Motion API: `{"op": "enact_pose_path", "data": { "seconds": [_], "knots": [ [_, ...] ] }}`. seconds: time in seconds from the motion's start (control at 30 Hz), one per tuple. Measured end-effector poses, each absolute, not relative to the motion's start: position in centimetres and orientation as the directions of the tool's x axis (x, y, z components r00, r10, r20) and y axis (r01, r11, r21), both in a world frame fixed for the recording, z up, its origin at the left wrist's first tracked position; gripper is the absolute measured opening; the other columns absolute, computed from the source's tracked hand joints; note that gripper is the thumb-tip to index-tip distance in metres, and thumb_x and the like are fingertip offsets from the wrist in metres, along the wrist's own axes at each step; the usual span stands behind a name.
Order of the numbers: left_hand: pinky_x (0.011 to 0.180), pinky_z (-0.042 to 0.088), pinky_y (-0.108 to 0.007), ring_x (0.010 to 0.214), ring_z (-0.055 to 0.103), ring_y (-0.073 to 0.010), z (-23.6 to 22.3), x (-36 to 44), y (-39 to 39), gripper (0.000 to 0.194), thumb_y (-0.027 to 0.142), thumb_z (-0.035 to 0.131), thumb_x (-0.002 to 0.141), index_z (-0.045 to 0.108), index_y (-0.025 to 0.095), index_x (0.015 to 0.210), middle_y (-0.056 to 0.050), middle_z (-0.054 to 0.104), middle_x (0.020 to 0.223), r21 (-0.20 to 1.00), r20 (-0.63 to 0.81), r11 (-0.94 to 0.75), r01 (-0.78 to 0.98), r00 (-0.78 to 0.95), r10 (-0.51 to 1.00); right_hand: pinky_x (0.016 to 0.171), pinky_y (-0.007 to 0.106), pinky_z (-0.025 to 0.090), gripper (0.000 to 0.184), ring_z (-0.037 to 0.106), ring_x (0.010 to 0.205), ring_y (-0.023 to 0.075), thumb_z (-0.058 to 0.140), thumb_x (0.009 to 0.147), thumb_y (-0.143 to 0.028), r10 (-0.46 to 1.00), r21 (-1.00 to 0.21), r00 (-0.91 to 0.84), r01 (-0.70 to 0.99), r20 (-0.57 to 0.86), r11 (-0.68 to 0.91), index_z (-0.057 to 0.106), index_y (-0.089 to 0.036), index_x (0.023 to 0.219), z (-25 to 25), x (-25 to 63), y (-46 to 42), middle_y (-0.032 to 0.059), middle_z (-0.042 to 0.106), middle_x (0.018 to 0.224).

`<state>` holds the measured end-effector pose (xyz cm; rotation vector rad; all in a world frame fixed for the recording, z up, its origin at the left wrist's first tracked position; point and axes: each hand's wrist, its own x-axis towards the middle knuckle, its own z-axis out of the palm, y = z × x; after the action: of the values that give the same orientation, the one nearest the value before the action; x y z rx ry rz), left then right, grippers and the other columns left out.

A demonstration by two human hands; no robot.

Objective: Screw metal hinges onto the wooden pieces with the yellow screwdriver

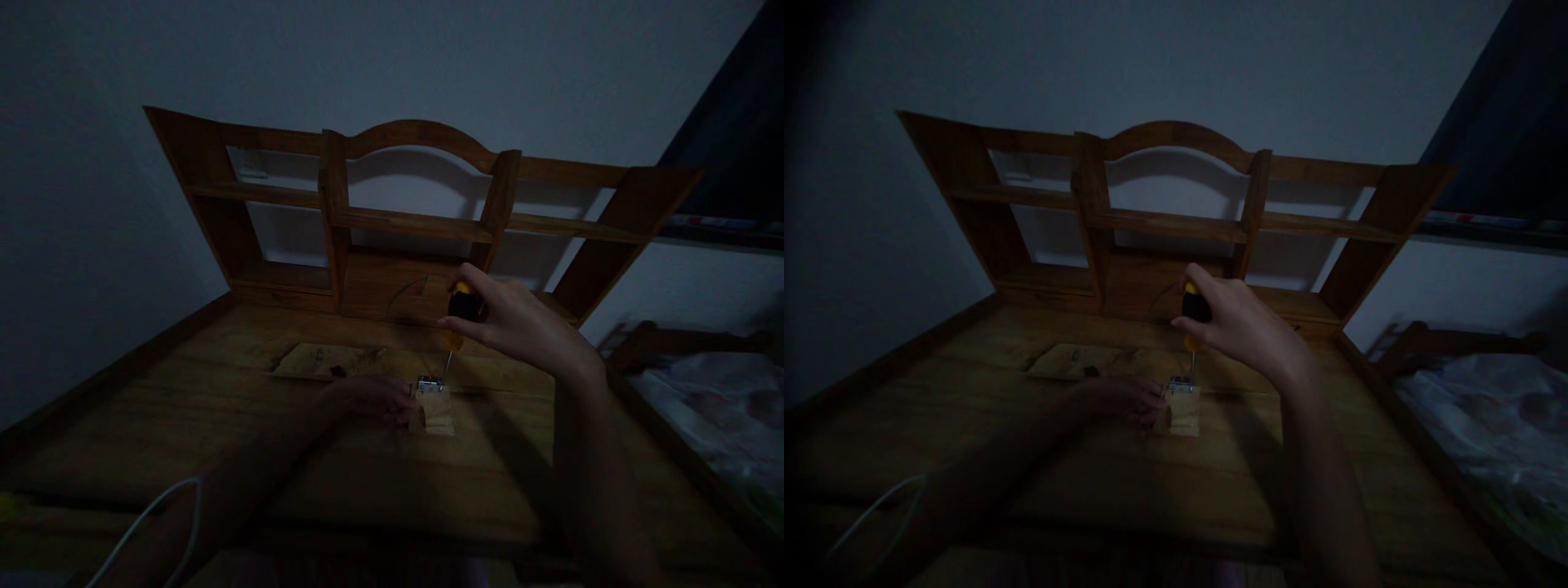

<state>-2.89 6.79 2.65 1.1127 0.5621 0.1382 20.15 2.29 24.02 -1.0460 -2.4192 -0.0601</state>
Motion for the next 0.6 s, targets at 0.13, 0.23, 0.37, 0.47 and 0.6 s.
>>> {"op": "enact_pose_path", "data": {
  "seconds": [0.13,0.23,0.37,0.47,0.6],
  "knots": [
    [0.069,0.050,-0.030,0.058,0.052,-0.0107,2.48,-2.86,6.86,0.028,0.039,0.075,0.079,0.061,0.014,0.077,0.000,0.060,0.067,0.870,-0.350,0.468,0.158,0.865,0.359,0.061,0.025,0.039,0.035,0.062,0.068,0.0167,0.071,0.085,-0.038,0.668,-0.134,-0.574,0.703,0.474,0.698,0.053,-0.021,0.111,24.13,20.40,2.30,0.0012,0.066,0.083],
    [0.067,0.049,-0.029,0.059,0.055,-0.0109,2.55,-2.77,6.79,0.030,0.039,0.076,0.078,0.061,0.014,0.078,0.000,0.060,0.067,0.874,-0.365,0.455,0.171,0.849,0.382,0.062,0.025,0.039,0.034,0.063,0.068,0.0170,0.070,0.086,-0.038,0.668,-0.131,-0.573,0.705,0.475,0.697,0.053,-0.021,0.111,24.19,20.46,2.27,0.0018,0.067,0.083],
    [0.069,0.049,-0.030,0.060,0.055,-0.0116,2.64,-2.73,6.71,0.030,0.039,0.077,0.078,0.059,0.015,0.077,0.000,0.059,0.067,0.875,-0.357,0.457,0.157,0.849,0.391,0.061,0.025,0.039,0.032,0.063,0.068,0.0174,0.068,0.086,-0.038,0.668,-0.116,-0.570,0.713,0.479,0.692,0.054,-0.021,0.109,24.25,20.40,2.24,0.0025,0.068,0.083],
    [0.070,0.050,-0.032,0.058,0.051,-0.0105,2.65,-2.77,6.70,0.031,0.039,0.078,0.077,0.059,0.015,0.076,0.001,0.058,0.067,0.876,-0.352,0.457,0.154,0.853,0.386,0.061,0.025,0.039,0.030,0.064,0.069,0.0178,0.067,0.087,-0.039,0.668,-0.107,-0.571,0.717,0.477,0.689,0.054,-0.021,0.107,24.26,20.51,2.32,0.0028,0.068,0.083],
    [0.069,0.049,-0.031,0.056,0.048,-0.0094,2.79,-2.79,6.63,0.031,0.040,0.076,0.079,0.059,0.015,0.076,0.000,0.057,0.067,0.885,-0.345,0.438,0.156,0.851,0.395,0.059,0.025,0.040,0.030,0.065,0.069,0.0185,0.066,0.087,-0.042,0.692,-0.136,-0.564,0.723,0.451,0.678,0.055,-0.022,0.106,24.41,21.00,2.45,0.0020,0.068,0.082]
  ]
}}
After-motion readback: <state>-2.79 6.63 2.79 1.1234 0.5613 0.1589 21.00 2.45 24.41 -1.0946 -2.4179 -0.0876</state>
